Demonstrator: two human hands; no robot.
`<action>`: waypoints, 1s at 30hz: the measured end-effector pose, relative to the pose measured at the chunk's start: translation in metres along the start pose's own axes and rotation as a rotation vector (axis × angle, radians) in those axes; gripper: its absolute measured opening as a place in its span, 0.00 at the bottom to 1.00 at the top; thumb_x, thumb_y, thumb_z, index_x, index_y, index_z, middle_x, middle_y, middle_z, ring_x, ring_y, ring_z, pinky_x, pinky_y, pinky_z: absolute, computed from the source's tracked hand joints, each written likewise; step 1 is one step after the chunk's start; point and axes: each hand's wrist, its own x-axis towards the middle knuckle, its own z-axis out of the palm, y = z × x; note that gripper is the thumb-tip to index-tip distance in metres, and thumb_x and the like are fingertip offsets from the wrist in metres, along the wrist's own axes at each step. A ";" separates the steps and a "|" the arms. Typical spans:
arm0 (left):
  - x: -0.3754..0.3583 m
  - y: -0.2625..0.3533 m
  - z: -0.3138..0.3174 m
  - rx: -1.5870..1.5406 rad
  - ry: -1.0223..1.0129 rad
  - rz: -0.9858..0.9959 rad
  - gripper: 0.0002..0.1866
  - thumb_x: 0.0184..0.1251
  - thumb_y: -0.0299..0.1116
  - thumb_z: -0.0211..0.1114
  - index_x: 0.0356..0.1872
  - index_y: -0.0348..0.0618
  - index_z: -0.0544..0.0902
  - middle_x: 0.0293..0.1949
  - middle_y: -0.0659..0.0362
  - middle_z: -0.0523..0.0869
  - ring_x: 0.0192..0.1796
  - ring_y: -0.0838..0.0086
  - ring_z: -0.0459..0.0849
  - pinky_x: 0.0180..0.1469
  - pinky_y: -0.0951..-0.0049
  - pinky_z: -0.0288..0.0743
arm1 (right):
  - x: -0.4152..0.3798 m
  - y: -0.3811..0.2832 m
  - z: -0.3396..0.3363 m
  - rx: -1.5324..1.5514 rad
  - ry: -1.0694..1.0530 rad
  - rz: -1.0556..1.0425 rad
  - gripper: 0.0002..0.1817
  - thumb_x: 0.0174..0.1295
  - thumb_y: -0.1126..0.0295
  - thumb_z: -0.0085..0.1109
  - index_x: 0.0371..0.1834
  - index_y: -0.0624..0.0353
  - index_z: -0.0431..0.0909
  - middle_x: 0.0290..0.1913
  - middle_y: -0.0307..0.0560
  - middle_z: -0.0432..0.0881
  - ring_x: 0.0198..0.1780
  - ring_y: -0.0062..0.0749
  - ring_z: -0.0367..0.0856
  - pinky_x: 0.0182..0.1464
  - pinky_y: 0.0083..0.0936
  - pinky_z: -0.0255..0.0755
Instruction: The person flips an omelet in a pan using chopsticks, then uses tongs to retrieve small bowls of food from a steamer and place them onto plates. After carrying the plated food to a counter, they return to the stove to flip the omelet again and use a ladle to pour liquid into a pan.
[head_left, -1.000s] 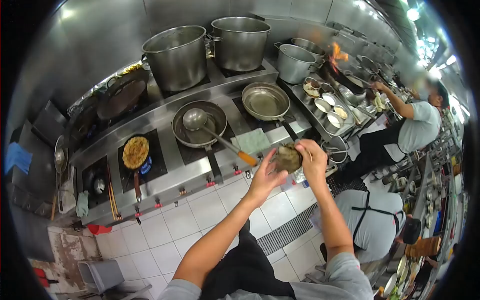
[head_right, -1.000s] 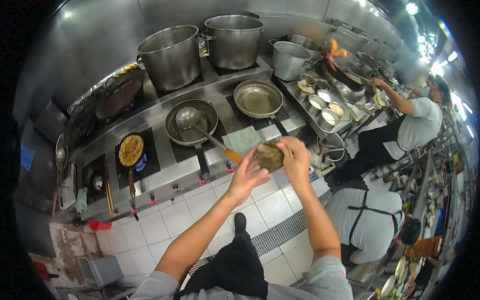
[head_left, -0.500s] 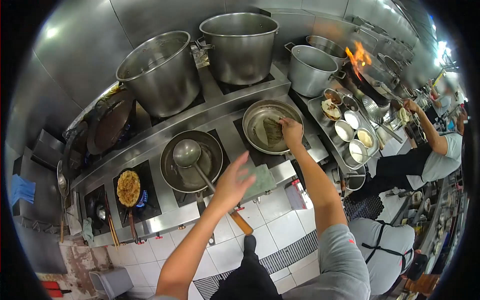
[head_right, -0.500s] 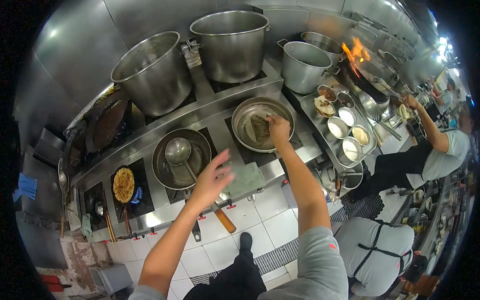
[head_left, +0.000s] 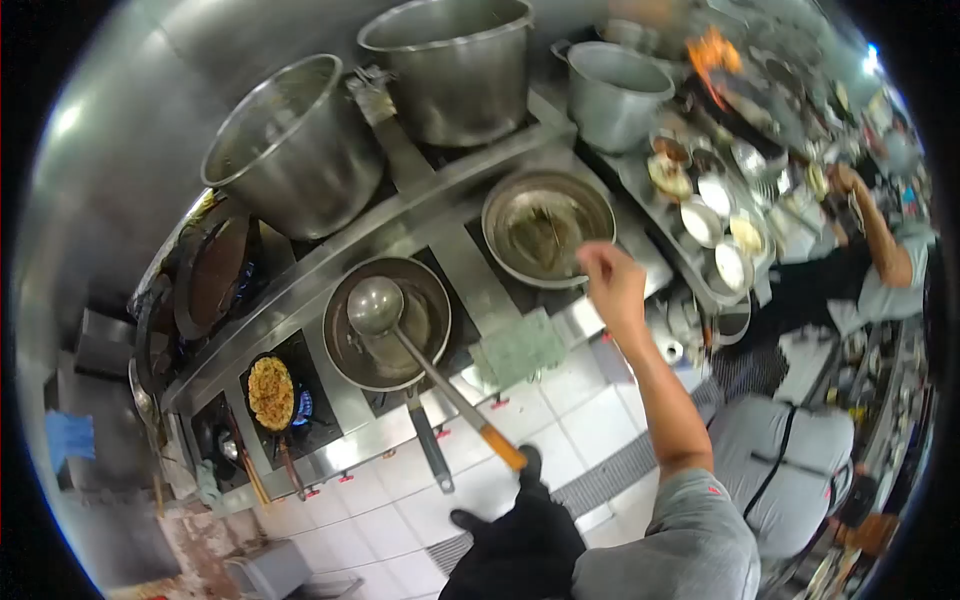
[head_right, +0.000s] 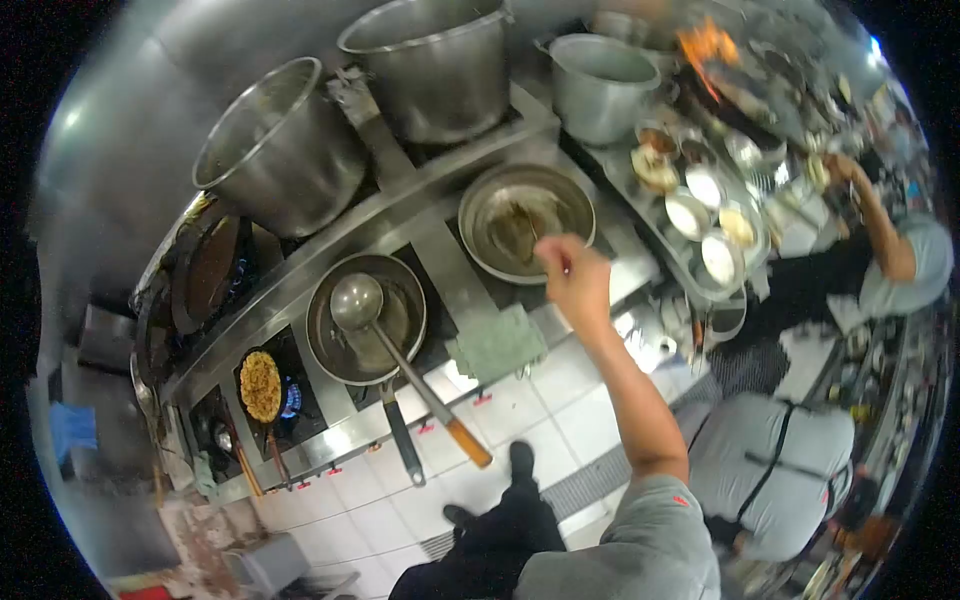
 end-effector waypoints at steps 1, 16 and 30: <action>-0.019 -0.019 -0.029 -0.060 -0.075 -0.059 0.14 0.63 0.26 0.55 0.50 0.36 0.78 0.49 0.45 0.80 0.46 0.64 0.80 0.46 0.65 0.75 | -0.047 -0.008 -0.008 0.036 -0.022 0.109 0.05 0.58 0.72 0.59 0.32 0.62 0.81 0.22 0.48 0.80 0.22 0.26 0.77 0.28 0.21 0.69; 0.159 0.071 -0.069 -0.262 -0.269 -0.684 0.21 0.61 0.31 0.63 0.57 0.44 0.74 0.48 0.53 0.83 0.49 0.66 0.82 0.52 0.70 0.74 | -0.256 0.336 0.157 0.901 -0.097 1.009 0.14 0.61 0.66 0.51 0.51 0.41 0.71 0.49 0.32 0.78 0.49 0.26 0.75 0.51 0.39 0.67; -0.084 0.020 0.019 -0.586 -0.579 -1.450 0.24 0.61 0.45 0.63 0.58 0.54 0.74 0.47 0.53 0.84 0.41 0.67 0.85 0.38 0.66 0.77 | -0.445 0.080 0.135 0.178 -1.466 0.225 0.19 0.50 0.77 0.59 0.48 0.60 0.79 0.46 0.46 0.83 0.45 0.30 0.82 0.49 0.27 0.74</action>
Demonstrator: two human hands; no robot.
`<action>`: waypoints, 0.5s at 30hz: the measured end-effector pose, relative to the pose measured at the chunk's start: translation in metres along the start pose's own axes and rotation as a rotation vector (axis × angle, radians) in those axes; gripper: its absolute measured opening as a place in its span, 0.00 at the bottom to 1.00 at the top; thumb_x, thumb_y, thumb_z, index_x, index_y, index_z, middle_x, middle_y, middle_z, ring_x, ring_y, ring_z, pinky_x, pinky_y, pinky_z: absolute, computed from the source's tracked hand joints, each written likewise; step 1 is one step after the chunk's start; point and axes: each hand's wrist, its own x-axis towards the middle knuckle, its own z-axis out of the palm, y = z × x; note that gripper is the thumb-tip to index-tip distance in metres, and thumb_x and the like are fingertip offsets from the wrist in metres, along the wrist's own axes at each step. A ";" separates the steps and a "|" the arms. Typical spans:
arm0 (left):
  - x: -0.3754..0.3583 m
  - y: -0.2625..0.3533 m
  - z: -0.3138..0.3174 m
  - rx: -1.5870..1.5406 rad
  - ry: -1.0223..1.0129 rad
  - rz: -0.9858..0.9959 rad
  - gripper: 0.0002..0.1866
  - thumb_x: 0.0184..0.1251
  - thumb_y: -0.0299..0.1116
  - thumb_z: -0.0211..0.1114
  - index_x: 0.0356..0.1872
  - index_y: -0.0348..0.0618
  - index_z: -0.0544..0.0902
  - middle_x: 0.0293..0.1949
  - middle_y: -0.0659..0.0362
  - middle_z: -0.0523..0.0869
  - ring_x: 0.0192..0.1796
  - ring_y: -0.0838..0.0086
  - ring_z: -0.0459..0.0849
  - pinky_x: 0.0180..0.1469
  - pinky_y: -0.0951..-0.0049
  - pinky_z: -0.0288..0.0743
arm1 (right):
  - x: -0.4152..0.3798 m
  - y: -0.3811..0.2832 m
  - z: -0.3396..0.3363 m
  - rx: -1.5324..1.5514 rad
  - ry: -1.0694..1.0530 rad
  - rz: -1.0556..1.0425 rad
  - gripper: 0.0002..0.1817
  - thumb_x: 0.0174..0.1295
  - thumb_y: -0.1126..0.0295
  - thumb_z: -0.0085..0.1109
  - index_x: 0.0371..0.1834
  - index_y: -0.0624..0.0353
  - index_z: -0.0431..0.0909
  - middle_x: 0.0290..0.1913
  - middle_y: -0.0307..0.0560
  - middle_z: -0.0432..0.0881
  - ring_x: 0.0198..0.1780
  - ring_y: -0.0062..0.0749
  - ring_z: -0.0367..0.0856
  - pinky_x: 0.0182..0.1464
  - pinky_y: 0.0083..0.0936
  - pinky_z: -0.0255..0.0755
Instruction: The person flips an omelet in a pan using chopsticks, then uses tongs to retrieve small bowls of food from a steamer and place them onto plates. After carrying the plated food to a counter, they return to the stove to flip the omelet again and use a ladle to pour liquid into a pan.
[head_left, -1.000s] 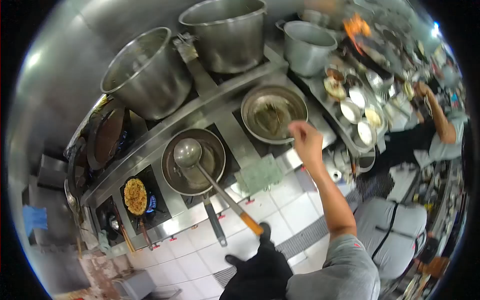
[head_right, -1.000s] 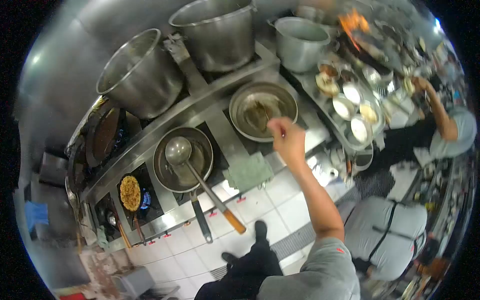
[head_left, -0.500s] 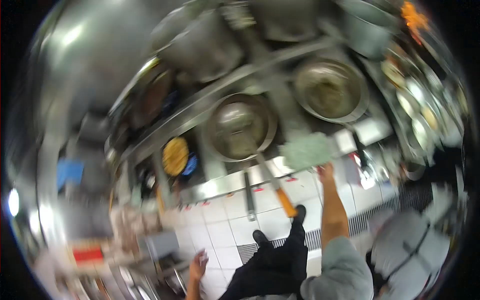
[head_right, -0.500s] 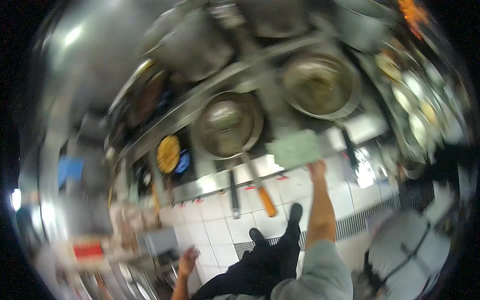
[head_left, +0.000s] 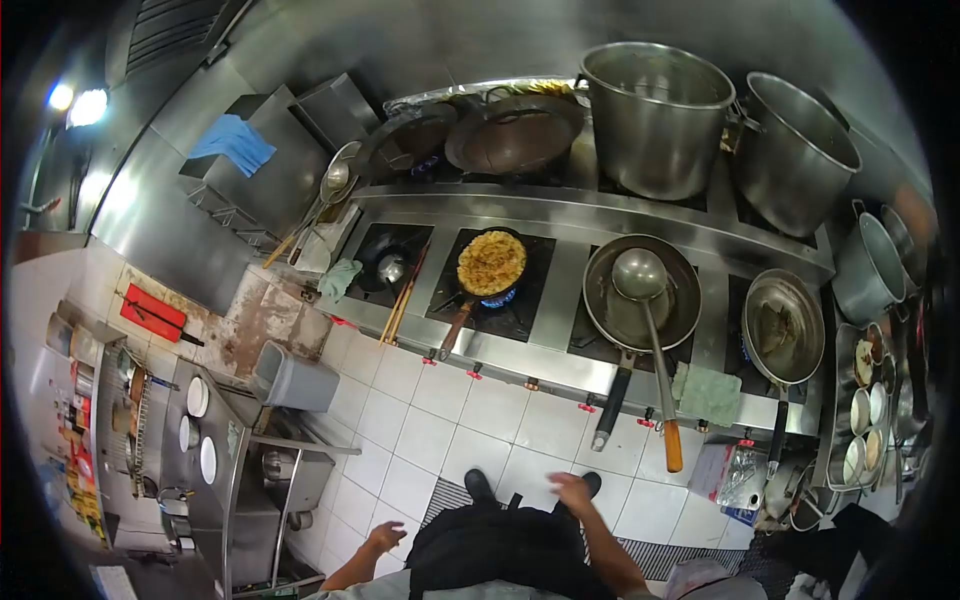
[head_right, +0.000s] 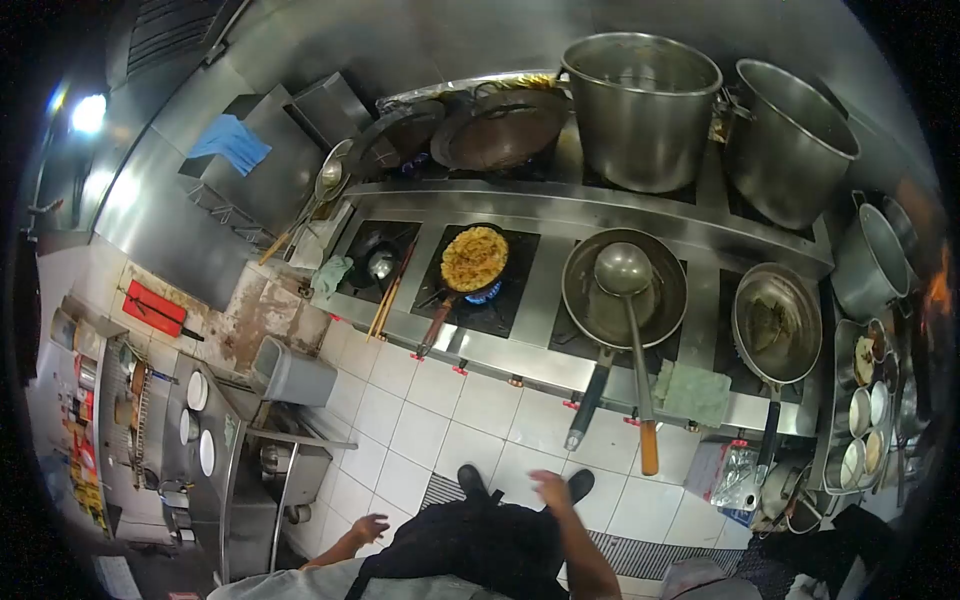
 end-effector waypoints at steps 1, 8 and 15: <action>-0.004 -0.015 0.000 -0.147 -0.031 -0.157 0.24 0.61 0.45 0.63 0.59 0.54 0.74 0.45 0.54 0.84 0.41 0.66 0.85 0.34 0.65 0.77 | 0.034 -0.013 0.034 0.182 -0.045 -0.097 0.20 0.51 0.79 0.59 0.50 0.60 0.78 0.47 0.44 0.82 0.51 0.29 0.79 0.54 0.23 0.71; 0.078 -0.113 -0.021 -0.135 0.012 0.510 0.24 0.63 0.40 0.62 0.61 0.51 0.71 0.42 0.55 0.84 0.38 0.66 0.85 0.32 0.63 0.77 | 0.238 -0.247 0.099 0.590 0.385 0.078 0.24 0.65 0.57 0.53 0.61 0.52 0.65 0.43 0.40 0.76 0.36 0.29 0.74 0.36 0.29 0.70; 0.076 -0.132 -0.095 -0.714 0.113 0.085 0.25 0.62 0.34 0.60 0.62 0.49 0.69 0.41 0.57 0.83 0.36 0.67 0.84 0.28 0.62 0.74 | 0.308 -0.275 0.111 1.102 0.119 0.258 0.19 0.67 0.46 0.46 0.37 0.51 0.65 0.28 0.41 0.67 0.23 0.31 0.66 0.22 0.30 0.62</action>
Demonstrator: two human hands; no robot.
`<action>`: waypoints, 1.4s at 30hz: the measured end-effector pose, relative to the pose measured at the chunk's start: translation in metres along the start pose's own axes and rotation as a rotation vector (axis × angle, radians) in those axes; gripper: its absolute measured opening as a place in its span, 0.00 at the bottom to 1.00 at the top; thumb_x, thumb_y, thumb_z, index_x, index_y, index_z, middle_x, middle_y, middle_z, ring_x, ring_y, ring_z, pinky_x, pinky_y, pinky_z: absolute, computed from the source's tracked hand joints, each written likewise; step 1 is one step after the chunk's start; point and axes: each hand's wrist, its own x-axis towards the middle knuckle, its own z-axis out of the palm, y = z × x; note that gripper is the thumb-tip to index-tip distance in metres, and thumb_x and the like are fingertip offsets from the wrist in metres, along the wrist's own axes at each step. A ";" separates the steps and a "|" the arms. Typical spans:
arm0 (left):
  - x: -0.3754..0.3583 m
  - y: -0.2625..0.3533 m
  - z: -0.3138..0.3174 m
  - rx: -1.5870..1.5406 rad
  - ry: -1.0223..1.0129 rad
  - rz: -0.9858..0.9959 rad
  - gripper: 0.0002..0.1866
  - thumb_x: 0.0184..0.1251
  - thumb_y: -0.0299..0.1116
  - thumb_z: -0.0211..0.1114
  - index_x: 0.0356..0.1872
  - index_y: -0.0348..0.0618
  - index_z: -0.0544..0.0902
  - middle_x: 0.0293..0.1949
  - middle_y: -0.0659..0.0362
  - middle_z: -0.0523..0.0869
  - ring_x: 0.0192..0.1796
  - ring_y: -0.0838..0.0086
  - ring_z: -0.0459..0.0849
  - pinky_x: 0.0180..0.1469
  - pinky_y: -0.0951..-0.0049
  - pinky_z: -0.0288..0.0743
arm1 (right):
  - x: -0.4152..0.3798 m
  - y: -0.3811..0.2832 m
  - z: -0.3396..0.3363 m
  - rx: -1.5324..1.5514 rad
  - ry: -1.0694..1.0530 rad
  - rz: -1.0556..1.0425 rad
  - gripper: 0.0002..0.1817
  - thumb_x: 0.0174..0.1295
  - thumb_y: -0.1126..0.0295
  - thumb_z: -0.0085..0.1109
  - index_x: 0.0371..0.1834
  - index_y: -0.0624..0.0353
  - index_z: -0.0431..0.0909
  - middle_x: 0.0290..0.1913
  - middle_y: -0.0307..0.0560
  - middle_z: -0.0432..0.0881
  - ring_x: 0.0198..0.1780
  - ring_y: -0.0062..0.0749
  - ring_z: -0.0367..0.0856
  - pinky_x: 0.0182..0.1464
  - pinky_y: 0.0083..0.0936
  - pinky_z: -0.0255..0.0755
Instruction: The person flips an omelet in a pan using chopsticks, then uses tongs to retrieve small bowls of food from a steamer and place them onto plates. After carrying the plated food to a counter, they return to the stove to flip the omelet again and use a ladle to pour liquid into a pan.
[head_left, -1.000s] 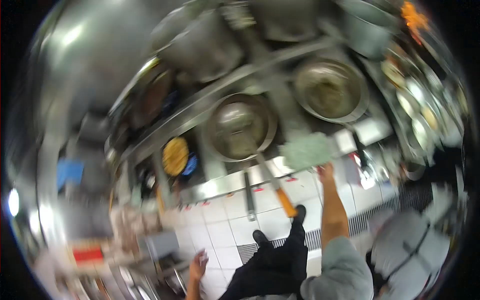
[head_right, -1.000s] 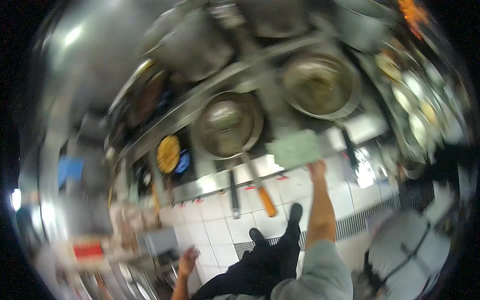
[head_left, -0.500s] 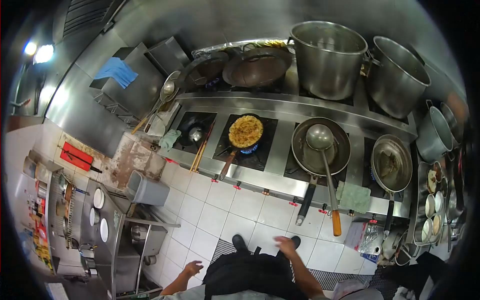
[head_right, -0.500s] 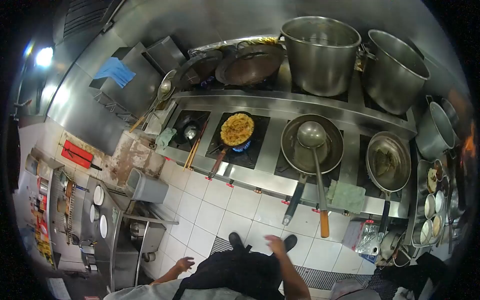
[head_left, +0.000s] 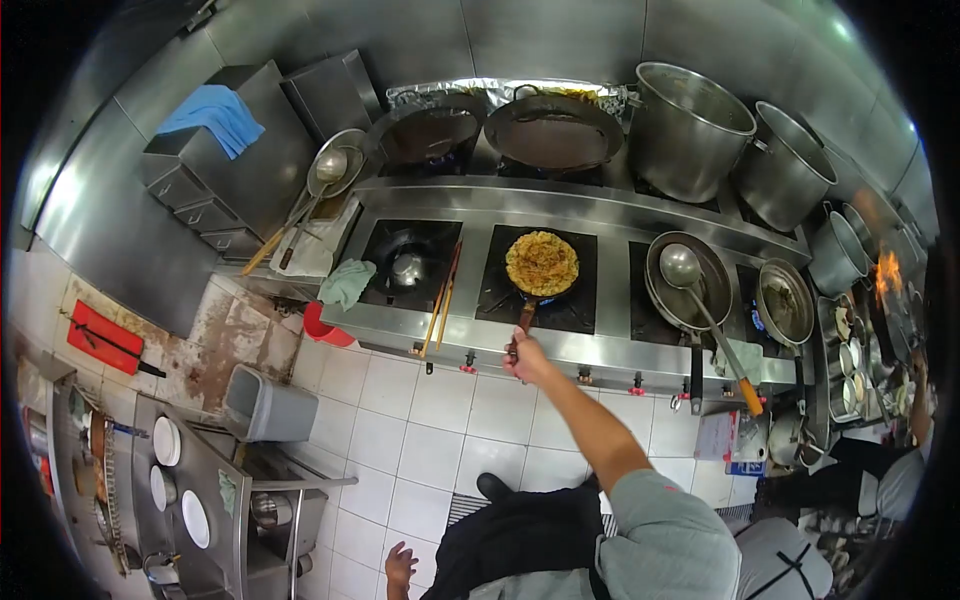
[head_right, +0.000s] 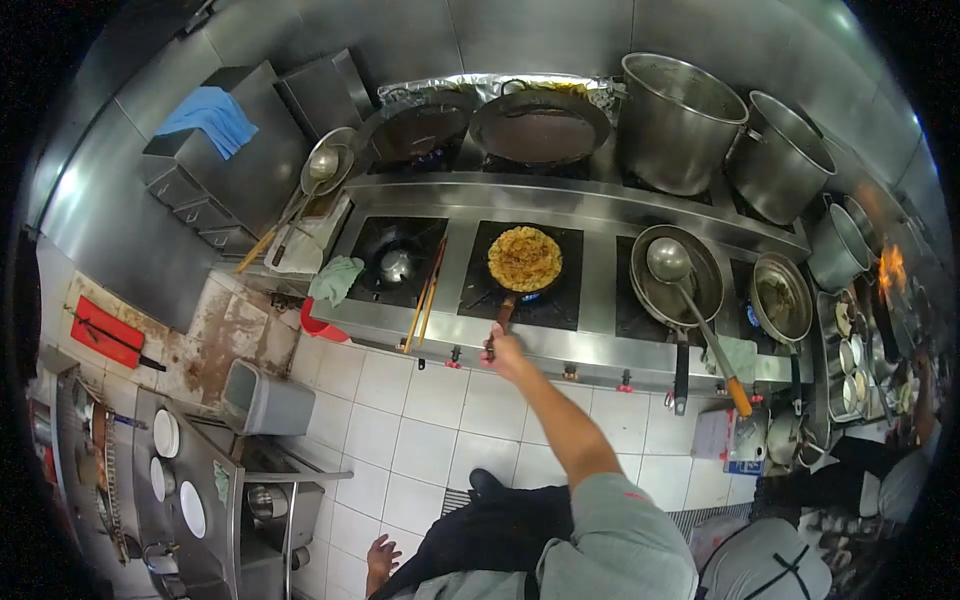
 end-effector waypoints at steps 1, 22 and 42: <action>-0.002 -0.006 -0.011 -0.116 0.066 -0.066 0.24 0.63 0.32 0.59 0.61 0.48 0.69 0.43 0.56 0.83 0.36 0.66 0.84 0.29 0.64 0.75 | -0.005 -0.006 -0.006 -0.121 0.092 -0.004 0.19 0.67 0.46 0.45 0.35 0.50 0.64 0.25 0.38 0.65 0.19 0.26 0.62 0.16 0.26 0.55; 0.161 0.241 0.066 0.475 -0.064 0.823 0.20 0.61 0.37 0.61 0.55 0.45 0.76 0.50 0.51 0.81 0.52 0.60 0.80 0.55 0.66 0.72 | -0.033 -0.019 -0.002 -0.324 0.213 -0.075 0.18 0.68 0.48 0.44 0.42 0.52 0.66 0.27 0.35 0.66 0.18 0.18 0.57 0.16 0.19 0.54; 0.179 0.474 0.199 0.793 0.253 0.806 0.29 0.55 0.36 0.66 0.57 0.45 0.65 0.45 0.42 0.77 0.45 0.45 0.80 0.49 0.53 0.72 | -0.109 0.058 0.001 -1.155 -0.013 -0.224 0.17 0.68 0.58 0.45 0.47 0.57 0.77 0.33 0.44 0.82 0.31 0.28 0.81 0.37 0.26 0.75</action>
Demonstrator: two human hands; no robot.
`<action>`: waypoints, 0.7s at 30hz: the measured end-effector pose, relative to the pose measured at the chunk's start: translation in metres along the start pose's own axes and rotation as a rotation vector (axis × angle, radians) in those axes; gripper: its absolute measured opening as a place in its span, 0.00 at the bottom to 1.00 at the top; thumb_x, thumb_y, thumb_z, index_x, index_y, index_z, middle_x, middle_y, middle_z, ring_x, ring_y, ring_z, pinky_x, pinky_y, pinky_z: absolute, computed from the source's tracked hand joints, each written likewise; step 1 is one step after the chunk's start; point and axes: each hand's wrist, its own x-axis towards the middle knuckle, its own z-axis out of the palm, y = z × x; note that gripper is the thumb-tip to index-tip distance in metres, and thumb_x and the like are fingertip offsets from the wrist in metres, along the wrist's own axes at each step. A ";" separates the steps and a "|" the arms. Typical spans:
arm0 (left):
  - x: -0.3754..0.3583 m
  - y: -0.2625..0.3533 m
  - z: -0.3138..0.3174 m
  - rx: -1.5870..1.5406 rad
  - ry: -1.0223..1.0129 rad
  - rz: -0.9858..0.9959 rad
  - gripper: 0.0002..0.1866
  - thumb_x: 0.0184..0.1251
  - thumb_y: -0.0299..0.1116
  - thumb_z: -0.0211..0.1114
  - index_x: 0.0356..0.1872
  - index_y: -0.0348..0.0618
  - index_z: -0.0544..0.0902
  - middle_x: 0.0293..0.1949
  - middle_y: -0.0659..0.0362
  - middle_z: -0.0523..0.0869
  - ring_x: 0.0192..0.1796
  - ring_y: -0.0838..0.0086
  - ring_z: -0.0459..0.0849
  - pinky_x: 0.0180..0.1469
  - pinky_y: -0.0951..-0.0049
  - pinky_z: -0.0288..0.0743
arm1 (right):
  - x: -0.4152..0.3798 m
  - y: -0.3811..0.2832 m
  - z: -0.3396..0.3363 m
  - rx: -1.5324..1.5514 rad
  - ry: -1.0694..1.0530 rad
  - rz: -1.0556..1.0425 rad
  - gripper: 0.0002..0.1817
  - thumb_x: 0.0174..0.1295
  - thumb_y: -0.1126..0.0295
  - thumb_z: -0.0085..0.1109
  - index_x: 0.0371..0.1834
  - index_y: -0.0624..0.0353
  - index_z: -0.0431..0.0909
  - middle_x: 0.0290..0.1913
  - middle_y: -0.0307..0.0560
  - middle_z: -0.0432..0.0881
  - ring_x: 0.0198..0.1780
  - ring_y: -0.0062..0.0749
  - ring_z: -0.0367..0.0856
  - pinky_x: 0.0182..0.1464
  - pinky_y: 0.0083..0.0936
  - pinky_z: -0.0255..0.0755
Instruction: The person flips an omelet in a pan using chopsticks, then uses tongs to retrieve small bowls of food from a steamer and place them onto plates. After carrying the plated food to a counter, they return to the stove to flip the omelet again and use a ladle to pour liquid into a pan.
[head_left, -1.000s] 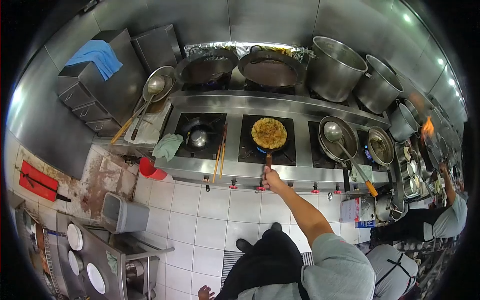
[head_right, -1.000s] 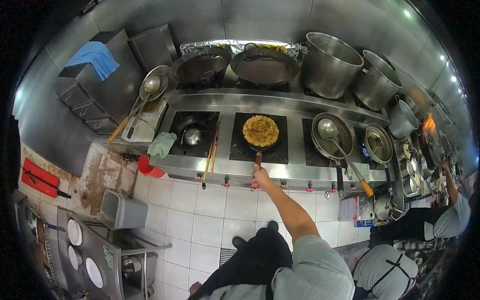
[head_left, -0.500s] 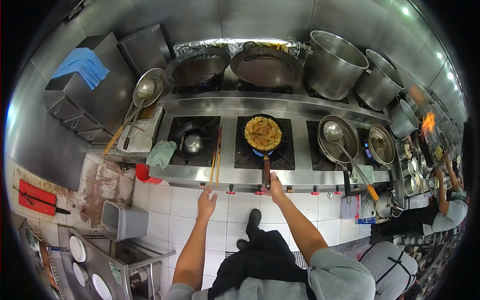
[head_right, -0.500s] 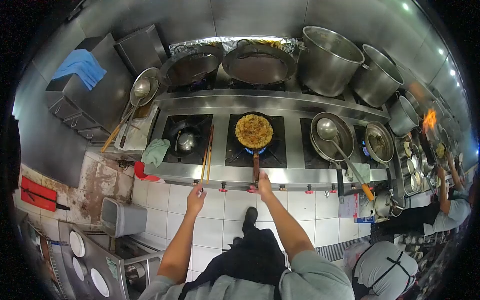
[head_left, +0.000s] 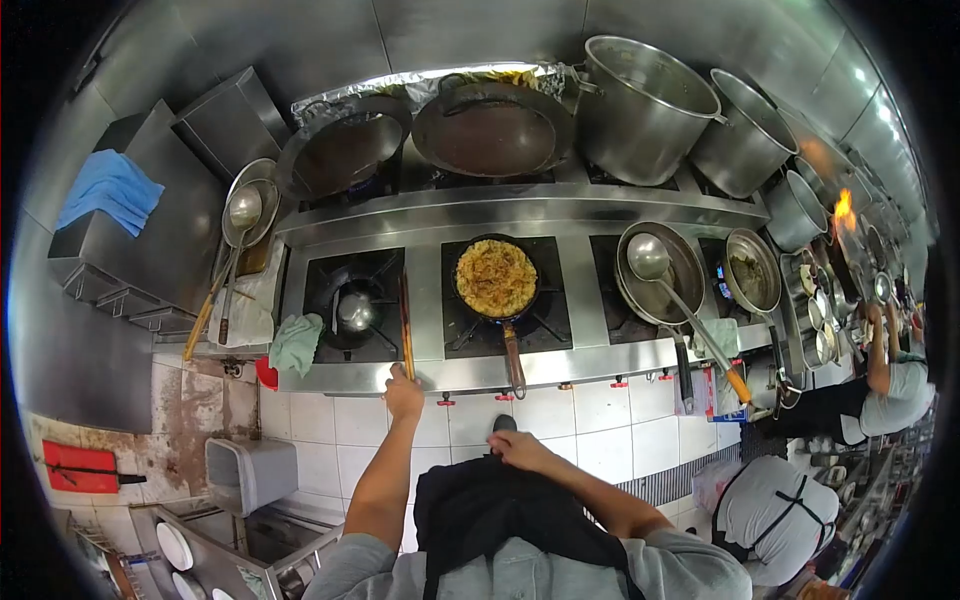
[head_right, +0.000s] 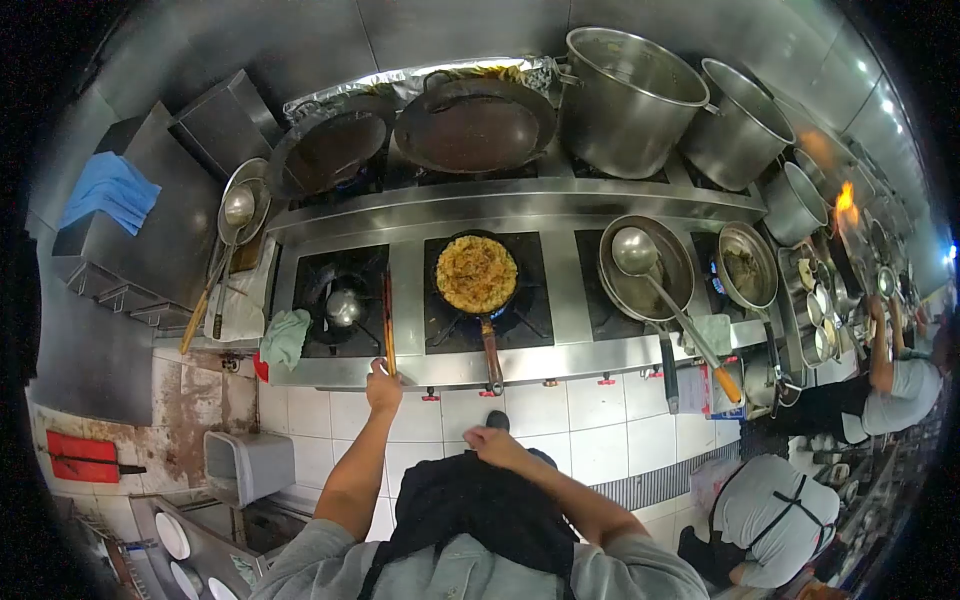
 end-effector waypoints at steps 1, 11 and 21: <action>-0.001 0.000 -0.003 -0.043 -0.034 -0.019 0.28 0.55 0.35 0.66 0.56 0.45 0.65 0.44 0.42 0.77 0.45 0.46 0.80 0.49 0.53 0.72 | 0.014 -0.005 0.001 -0.011 0.034 -0.055 0.17 0.68 0.58 0.46 0.47 0.57 0.77 0.34 0.45 0.82 0.32 0.30 0.82 0.38 0.27 0.75; 0.005 -0.027 -0.011 -0.436 -0.283 -0.065 0.14 0.56 0.29 0.63 0.43 0.35 0.75 0.36 0.48 0.81 0.37 0.61 0.83 0.37 0.62 0.77 | 0.088 -0.091 0.030 -0.375 0.717 -0.254 0.22 0.53 0.64 0.60 0.52 0.56 0.72 0.46 0.55 0.76 0.49 0.49 0.73 0.53 0.40 0.66; -0.035 -0.060 -0.083 -1.127 -0.676 -0.117 0.16 0.68 0.23 0.51 0.54 0.37 0.60 0.41 0.49 0.78 0.37 0.59 0.86 0.37 0.67 0.82 | 0.104 -0.024 -0.042 0.051 0.723 0.319 0.21 0.58 0.57 0.59 0.40 0.68 0.76 0.26 0.51 0.80 0.27 0.38 0.82 0.24 0.31 0.74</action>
